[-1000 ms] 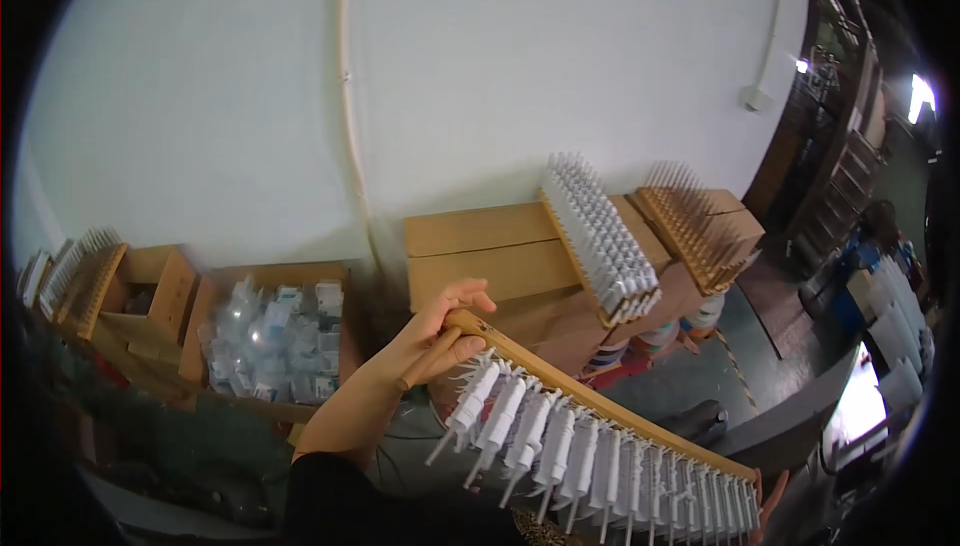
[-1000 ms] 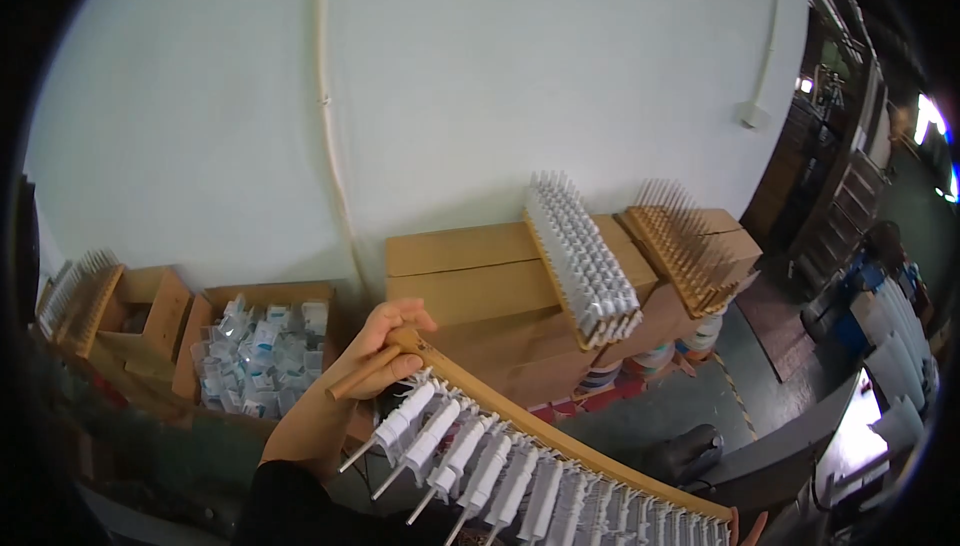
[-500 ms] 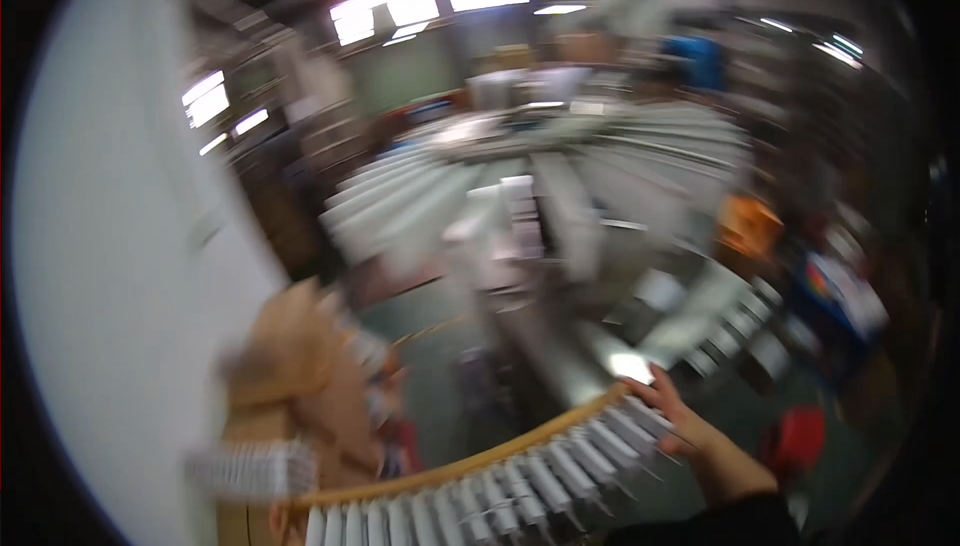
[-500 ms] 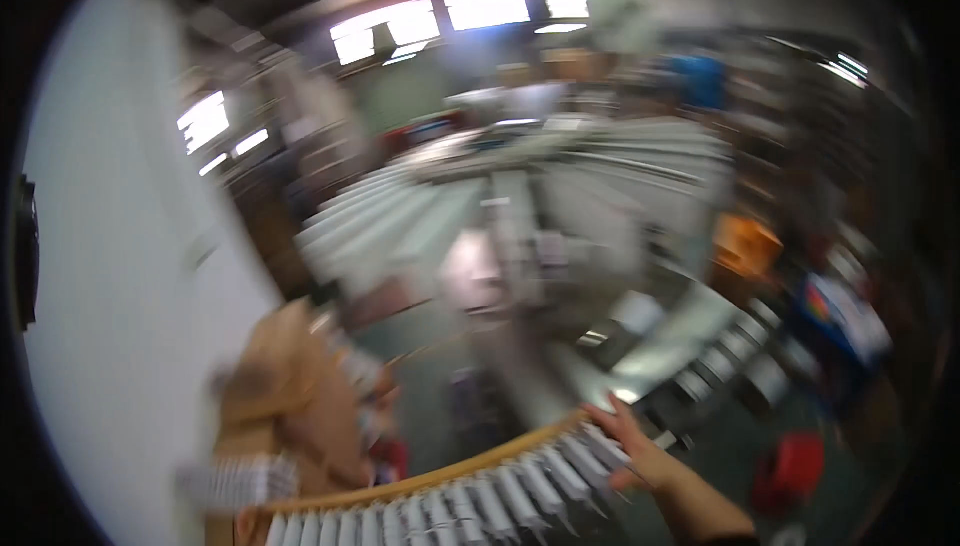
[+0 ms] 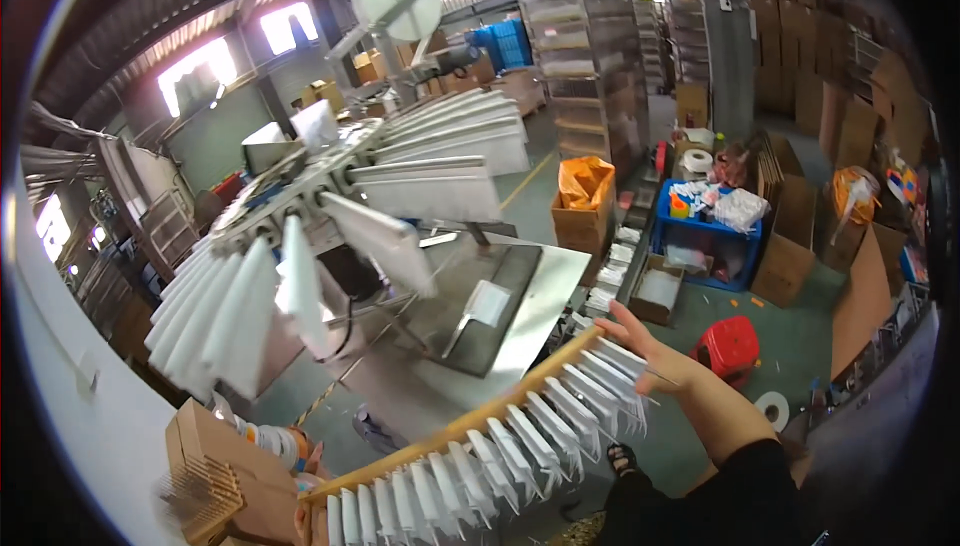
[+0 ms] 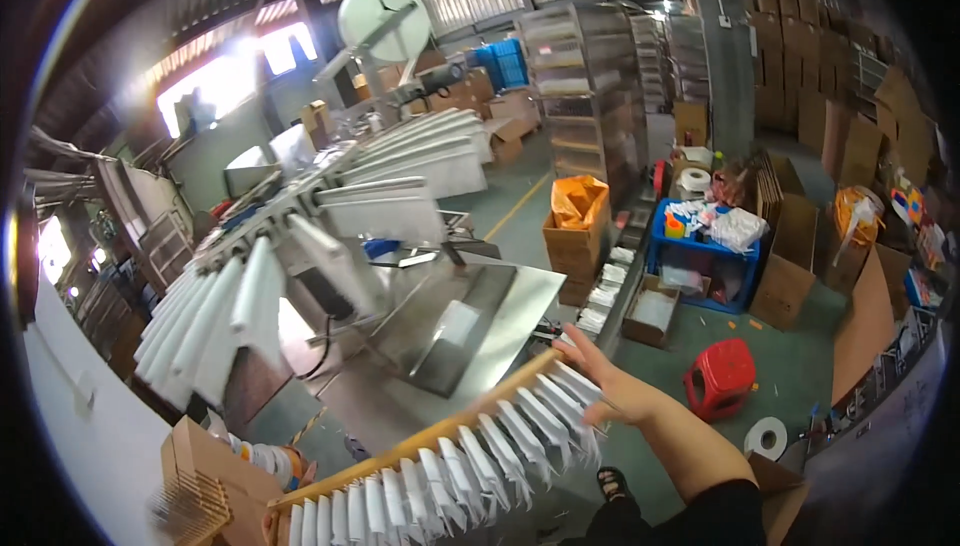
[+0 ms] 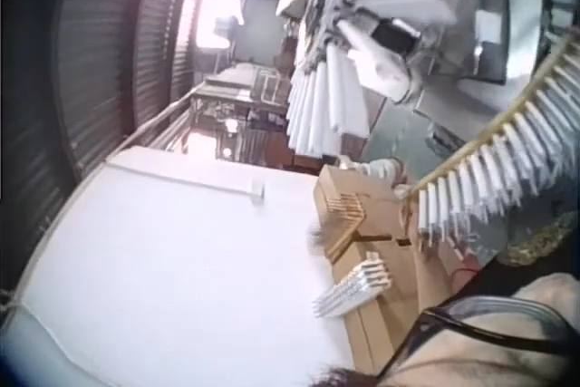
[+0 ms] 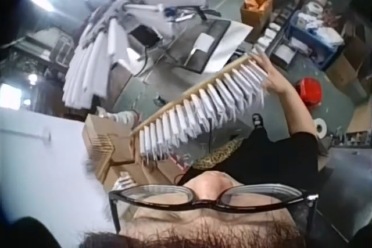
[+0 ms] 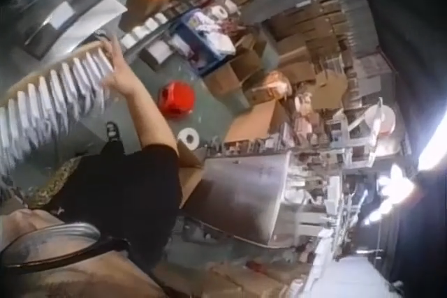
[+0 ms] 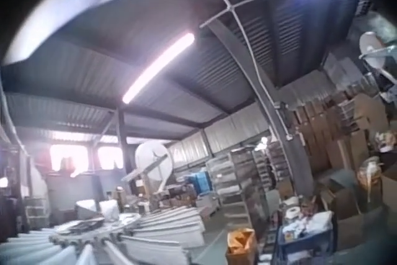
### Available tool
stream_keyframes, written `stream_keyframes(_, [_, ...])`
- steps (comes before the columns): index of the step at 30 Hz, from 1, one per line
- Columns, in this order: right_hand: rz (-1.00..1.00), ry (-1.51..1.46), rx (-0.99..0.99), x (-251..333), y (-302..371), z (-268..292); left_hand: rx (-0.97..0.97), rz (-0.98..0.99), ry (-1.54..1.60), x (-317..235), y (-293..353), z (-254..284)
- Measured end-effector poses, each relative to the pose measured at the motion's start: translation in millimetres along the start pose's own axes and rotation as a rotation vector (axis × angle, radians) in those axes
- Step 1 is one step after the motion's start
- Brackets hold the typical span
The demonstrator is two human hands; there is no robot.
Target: Removing manufactured plastic components from a rotating machine and packaging them into plastic bags at a workstation.
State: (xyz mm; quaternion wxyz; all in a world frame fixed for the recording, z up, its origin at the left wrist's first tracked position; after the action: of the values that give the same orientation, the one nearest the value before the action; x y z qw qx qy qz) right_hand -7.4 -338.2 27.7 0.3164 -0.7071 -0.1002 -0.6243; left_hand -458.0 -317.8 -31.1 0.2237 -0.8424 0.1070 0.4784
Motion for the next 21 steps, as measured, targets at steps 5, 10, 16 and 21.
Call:
stream_keyframes(5, [0.008,0.277,0.149,-40.6,-55.6,109.2,-0.128,-0.078,-0.101,32.4,-40.4,-0.4])
stream_keyframes(10, [0.064,0.035,0.3,-30.9,-135.7,183.0,-0.304,-0.22,-0.237,32.5,-76.6,-6.3])
stream_keyframes(16, [0.204,-0.175,0.377,-57.4,-242.9,248.8,-0.427,-0.279,-0.343,44.5,-113.5,3.5])
stream_keyframes(21, [0.24,-0.272,0.411,-35.2,-308.8,262.5,-0.522,-0.273,-0.41,49.1,-113.5,24.4])
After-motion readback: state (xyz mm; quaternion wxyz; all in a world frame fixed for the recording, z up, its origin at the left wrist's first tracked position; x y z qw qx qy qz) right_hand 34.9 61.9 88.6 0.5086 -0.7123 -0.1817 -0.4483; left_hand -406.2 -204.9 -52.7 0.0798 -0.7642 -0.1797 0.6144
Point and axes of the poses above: each hand's wrist, its own y-axis away from the middle knuckle, its own z-axis out of the back of the hand, x = y × z, the point moved 4 cm from there along -y, towards the middle knuckle, and after that the axes turned 10 degrees about x, right-handed, at the moved point
